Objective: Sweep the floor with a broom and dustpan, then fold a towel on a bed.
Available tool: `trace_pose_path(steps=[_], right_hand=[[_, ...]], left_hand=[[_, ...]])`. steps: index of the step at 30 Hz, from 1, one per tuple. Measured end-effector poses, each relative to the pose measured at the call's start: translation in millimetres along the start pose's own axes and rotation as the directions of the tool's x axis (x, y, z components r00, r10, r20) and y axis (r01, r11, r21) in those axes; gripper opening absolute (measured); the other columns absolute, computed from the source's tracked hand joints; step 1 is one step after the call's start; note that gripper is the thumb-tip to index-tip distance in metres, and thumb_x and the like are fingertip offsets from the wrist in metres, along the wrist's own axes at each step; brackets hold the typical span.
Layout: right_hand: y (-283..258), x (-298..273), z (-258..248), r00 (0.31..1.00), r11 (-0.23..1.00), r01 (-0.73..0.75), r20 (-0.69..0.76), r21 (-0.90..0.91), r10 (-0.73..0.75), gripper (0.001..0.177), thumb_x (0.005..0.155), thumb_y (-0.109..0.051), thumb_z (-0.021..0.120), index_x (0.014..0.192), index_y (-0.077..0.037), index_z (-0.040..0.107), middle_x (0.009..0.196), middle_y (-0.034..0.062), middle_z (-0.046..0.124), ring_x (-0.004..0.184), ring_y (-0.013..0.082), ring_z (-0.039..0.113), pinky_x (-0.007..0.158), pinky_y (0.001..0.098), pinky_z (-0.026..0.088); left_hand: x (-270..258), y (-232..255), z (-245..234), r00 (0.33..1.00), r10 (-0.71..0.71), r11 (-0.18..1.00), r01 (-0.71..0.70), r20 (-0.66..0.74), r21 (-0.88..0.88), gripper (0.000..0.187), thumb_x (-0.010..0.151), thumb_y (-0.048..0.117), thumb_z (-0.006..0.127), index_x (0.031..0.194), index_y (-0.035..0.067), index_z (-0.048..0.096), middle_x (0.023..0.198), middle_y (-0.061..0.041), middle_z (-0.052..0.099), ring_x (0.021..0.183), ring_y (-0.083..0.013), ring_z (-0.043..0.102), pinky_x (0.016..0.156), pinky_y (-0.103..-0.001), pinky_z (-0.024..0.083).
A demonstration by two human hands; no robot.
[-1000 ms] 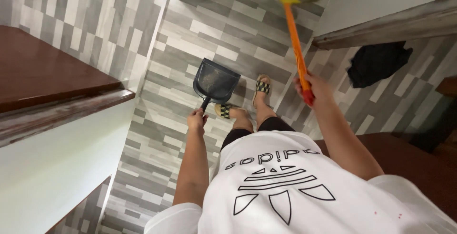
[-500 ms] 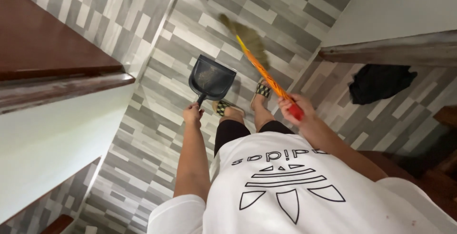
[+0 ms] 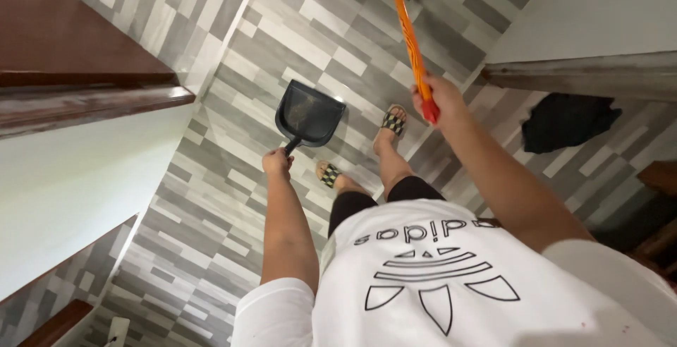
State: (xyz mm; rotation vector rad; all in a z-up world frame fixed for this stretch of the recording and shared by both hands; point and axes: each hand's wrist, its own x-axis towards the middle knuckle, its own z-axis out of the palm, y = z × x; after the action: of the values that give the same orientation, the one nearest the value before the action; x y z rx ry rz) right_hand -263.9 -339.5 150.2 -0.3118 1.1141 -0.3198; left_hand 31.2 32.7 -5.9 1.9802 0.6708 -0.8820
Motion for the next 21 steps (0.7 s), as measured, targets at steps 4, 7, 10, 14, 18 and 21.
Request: trace_pose_path(steps=[4,7,10,14,18,21], right_hand=[[67.4,51.6,-9.3,0.991,0.993,-0.114,-0.070,-0.003,0.113,0.026,0.104,-0.022,0.049,0.126,-0.016,0.060,0.083,0.0077,0.063,0.060,0.0136,0.060,0.051,0.0248,0.053],[147.8,19.1,-18.8,0.969,0.932,-0.216,-0.185,-0.292,0.166,0.029,0.104,-0.032,0.048,0.102,-0.006,0.060,0.078,0.0080,0.063,0.057,0.0167,0.059,0.048,0.0293,0.049],[192.2,-47.3,-29.5,0.970,0.921,-0.241,-0.097,-0.305,0.221,0.025,0.099,-0.027,0.050,0.105,-0.005,0.062,0.078,0.0081,0.065,0.055,0.0183,0.060,0.046,0.0288,0.051],[140.0,-139.3,11.0,0.846,0.846,-0.530,0.022,-0.066,0.532,0.032,0.100,-0.026,0.053,0.129,-0.010,0.052,0.083,0.0063,0.064,0.054,0.0106,0.057,0.032,0.0231,0.041],[107.9,-190.7,29.2,0.841,0.855,-0.499,0.160,-0.145,0.518,0.050,0.099,-0.021,0.051,0.147,-0.010,0.043,0.086,0.0095,0.065,0.050,0.0096,0.056,0.031,0.0222,0.044],[95.0,-214.6,43.2,0.908,0.902,-0.401,0.061,-0.162,0.414,0.052,0.105,-0.018,0.051,0.154,-0.006,0.041,0.088,0.0118,0.064,0.053,0.0082,0.054,0.041,0.0186,0.048]], left_hand=[[20.1,-3.4,-18.9,1.000,0.007,1.000,-0.006,-0.014,0.019,0.019,0.091,0.007,0.065,0.100,-0.009,0.069,0.081,-0.017,0.070,0.053,-0.0216,0.066,0.044,-0.029,0.053],[37.6,-0.9,-26.1,0.998,-0.024,0.998,0.028,-0.064,0.061,0.017,0.090,0.004,0.062,0.100,-0.009,0.067,0.080,-0.017,0.069,0.052,-0.0226,0.067,0.044,-0.030,0.053],[72.4,-13.6,-28.1,0.995,-0.027,0.990,0.040,-0.095,0.133,0.019,0.090,0.005,0.062,0.102,-0.008,0.070,0.080,-0.021,0.071,0.059,-0.0259,0.069,0.051,-0.036,0.053],[91.4,-9.7,-22.6,0.980,0.197,0.596,-0.151,0.038,0.789,0.023,0.078,0.011,0.080,0.091,-0.006,0.074,0.092,-0.018,0.075,0.083,-0.0284,0.072,0.072,-0.040,0.056],[82.3,-4.1,-33.7,0.955,0.206,0.211,-0.255,0.213,0.943,0.023,0.075,0.016,0.082,0.089,0.000,0.076,0.094,-0.016,0.076,0.086,-0.0291,0.071,0.077,-0.041,0.056],[59.3,-2.4,-52.5,0.998,0.048,0.741,-0.006,-0.044,0.671,0.020,0.086,0.011,0.067,0.088,-0.001,0.082,0.089,-0.017,0.081,0.074,-0.0267,0.075,0.072,-0.040,0.058]])
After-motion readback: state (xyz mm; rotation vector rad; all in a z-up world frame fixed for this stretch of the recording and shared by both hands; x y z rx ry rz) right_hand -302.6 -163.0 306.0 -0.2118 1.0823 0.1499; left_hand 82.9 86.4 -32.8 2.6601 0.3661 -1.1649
